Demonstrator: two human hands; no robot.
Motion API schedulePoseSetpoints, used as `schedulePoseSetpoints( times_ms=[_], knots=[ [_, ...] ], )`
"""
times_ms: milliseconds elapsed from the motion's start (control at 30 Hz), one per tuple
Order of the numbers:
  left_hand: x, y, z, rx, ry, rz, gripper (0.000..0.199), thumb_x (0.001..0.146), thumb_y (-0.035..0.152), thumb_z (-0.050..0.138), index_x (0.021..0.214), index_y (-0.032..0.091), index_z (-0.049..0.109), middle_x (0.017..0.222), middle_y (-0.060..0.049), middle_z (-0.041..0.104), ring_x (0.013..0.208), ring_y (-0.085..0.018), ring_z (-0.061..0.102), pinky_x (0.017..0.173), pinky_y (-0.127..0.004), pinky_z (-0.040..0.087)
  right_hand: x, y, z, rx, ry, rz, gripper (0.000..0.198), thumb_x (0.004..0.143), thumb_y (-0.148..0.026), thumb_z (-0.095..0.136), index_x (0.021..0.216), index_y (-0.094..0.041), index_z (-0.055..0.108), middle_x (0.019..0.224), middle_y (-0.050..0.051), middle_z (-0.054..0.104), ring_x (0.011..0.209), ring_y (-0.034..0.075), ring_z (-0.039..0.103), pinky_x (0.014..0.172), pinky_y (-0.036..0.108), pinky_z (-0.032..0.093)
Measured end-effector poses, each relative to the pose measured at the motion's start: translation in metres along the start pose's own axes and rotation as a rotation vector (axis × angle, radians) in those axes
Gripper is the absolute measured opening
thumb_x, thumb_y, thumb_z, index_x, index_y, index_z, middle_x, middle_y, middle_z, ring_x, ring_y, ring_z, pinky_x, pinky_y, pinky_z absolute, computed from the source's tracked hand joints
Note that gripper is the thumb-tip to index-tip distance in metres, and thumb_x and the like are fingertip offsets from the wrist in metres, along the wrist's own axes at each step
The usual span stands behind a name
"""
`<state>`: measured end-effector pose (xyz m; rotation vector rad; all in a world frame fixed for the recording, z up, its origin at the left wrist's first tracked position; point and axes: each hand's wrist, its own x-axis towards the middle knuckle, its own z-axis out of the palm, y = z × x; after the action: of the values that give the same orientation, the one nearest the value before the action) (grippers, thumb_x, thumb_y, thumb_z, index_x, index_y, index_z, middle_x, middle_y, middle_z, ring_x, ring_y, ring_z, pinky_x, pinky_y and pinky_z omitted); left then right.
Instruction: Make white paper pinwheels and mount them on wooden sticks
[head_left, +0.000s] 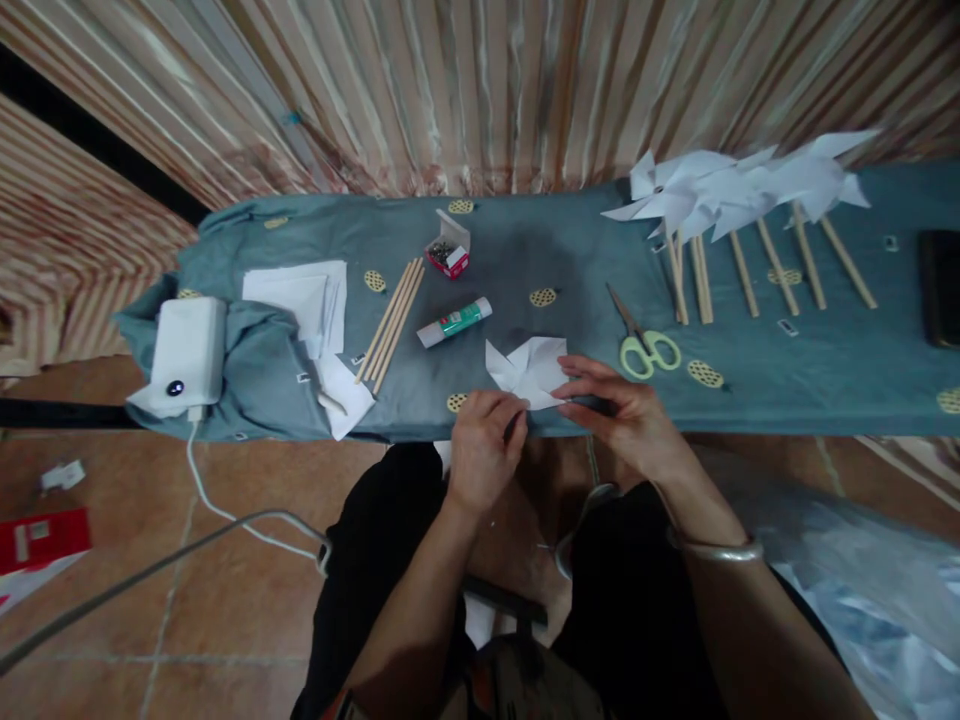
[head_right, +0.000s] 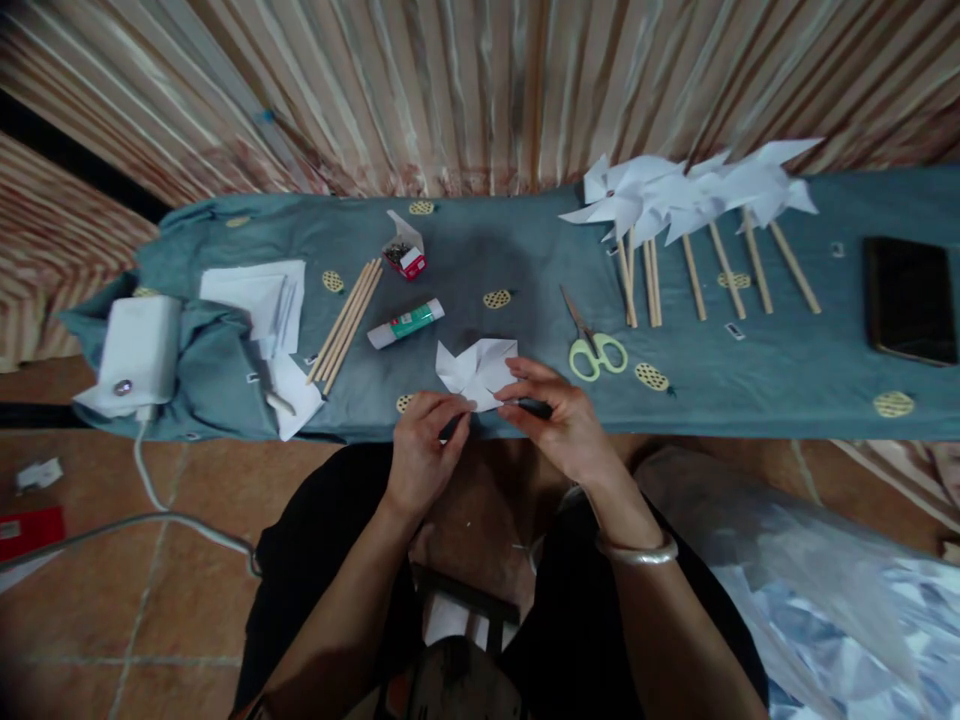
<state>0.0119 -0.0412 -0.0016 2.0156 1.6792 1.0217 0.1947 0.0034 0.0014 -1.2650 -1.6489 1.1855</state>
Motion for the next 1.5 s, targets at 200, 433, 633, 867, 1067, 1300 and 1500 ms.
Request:
schedulePoseSetpoints(
  times_ms=[200,433,633,867,1067,1300,1500],
  knots=[
    [0.000,-0.001,0.002,-0.029,0.009,-0.015,0.012,0.087,0.014,0.056,0.092,0.017,0.067,0.088,-0.005,0.068,0.086,-0.020,0.059,0.078,-0.034,0.049,0.003,-0.003,0.001,0.057,0.027,0.057,0.009,0.073,-0.033,0.076,0.080,-0.027,0.075,0.123,0.005,0.066,0.120,0.025,0.058,0.106,0.046,0.043],
    [-0.002,0.001,0.002,-0.040,-0.010,-0.035,0.016,0.087,0.015,0.057,0.100,0.017,0.067,0.092,-0.006,0.069,0.087,-0.020,0.059,0.078,-0.035,0.049,0.010,-0.010,0.008,-0.084,0.031,0.075,0.005,0.075,-0.029,0.072,0.078,-0.024,0.072,0.127,0.005,0.063,0.123,0.025,0.056,0.107,0.045,0.041],
    [-0.004,0.002,0.002,-0.056,-0.012,-0.039,0.019,0.087,0.015,0.057,0.104,0.017,0.065,0.095,-0.006,0.070,0.089,-0.020,0.060,0.080,-0.036,0.050,0.016,-0.015,0.016,-0.281,0.045,0.024,0.006,0.077,-0.029,0.067,0.077,-0.024,0.071,0.128,0.005,0.061,0.119,0.026,0.058,0.104,0.046,0.043],
    [-0.004,0.002,0.000,-0.070,-0.023,-0.059,0.021,0.089,0.015,0.055,0.107,0.018,0.064,0.098,-0.006,0.070,0.091,-0.020,0.060,0.082,-0.036,0.050,0.018,-0.015,0.023,-0.422,0.087,-0.042,0.006,0.077,-0.024,0.065,0.074,-0.023,0.070,0.123,0.007,0.063,0.111,0.028,0.060,0.095,0.047,0.048],
    [-0.004,0.000,0.000,-0.074,-0.053,-0.026,0.024,0.090,0.014,0.053,0.109,0.021,0.066,0.098,-0.005,0.070,0.090,-0.020,0.059,0.080,-0.036,0.050,0.020,-0.015,0.028,-0.457,0.120,-0.061,0.008,0.076,-0.020,0.063,0.070,-0.023,0.068,0.119,0.007,0.064,0.109,0.027,0.059,0.097,0.048,0.046],
    [-0.004,0.000,0.002,-0.079,-0.047,-0.027,0.023,0.090,0.013,0.052,0.106,0.020,0.067,0.098,-0.005,0.069,0.091,-0.020,0.057,0.080,-0.036,0.048,0.021,-0.016,0.031,-0.466,0.128,-0.047,0.009,0.076,-0.019,0.062,0.070,-0.023,0.067,0.119,0.006,0.064,0.112,0.027,0.057,0.098,0.047,0.046],
    [-0.004,0.001,0.001,-0.074,-0.049,-0.024,0.023,0.089,0.012,0.052,0.107,0.018,0.066,0.098,-0.006,0.069,0.090,-0.020,0.057,0.080,-0.037,0.048,0.022,-0.015,0.033,-0.483,0.139,-0.051,0.009,0.076,-0.018,0.063,0.069,-0.022,0.066,0.119,0.007,0.064,0.112,0.028,0.058,0.097,0.046,0.046]
  ],
)
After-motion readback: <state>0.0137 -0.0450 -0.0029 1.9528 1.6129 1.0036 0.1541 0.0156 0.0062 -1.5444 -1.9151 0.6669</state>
